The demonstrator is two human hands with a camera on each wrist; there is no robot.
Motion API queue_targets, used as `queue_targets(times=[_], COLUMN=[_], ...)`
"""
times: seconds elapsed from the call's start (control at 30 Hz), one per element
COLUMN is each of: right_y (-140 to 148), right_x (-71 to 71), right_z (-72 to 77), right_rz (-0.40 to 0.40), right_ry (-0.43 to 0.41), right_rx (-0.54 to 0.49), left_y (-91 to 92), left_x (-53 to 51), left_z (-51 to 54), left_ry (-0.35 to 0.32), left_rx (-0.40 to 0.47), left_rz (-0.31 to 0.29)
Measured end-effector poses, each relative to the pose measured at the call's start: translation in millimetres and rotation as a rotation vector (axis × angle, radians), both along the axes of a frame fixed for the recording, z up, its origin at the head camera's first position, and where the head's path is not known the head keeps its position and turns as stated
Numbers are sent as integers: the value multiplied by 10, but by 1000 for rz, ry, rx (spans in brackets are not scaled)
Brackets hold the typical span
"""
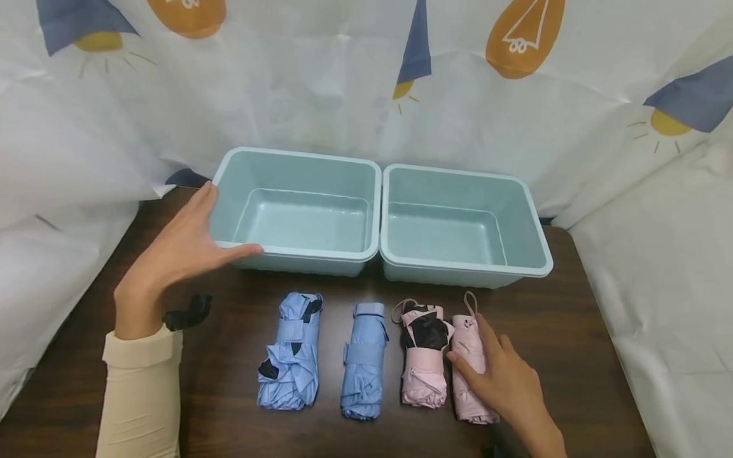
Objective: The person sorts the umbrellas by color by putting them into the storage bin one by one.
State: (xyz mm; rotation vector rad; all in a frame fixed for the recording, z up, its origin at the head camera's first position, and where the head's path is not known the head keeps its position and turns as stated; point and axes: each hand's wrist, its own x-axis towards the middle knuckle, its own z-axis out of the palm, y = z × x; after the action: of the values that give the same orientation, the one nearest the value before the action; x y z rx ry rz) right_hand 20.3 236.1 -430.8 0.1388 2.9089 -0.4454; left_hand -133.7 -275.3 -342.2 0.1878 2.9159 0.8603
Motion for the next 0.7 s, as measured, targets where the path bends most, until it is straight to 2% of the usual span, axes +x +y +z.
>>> queue_targets(times=[0.07, 0.3, 0.7], right_y=[2, -4, 3], right_x=[-10, -20, -24], right_z=[1, -1, -6], right_rz=[-2, 6, 17], right_ry=[-22, -29, -31], right_rx=[-1, -10, -15], left_y=[-6, -24, -38], left_x=[-1, -14, -25], left_z=[1, -4, -31], left_ry=[8, -40, -14], left_rx=[12, 1, 8], left_rz=[-3, 2, 3])
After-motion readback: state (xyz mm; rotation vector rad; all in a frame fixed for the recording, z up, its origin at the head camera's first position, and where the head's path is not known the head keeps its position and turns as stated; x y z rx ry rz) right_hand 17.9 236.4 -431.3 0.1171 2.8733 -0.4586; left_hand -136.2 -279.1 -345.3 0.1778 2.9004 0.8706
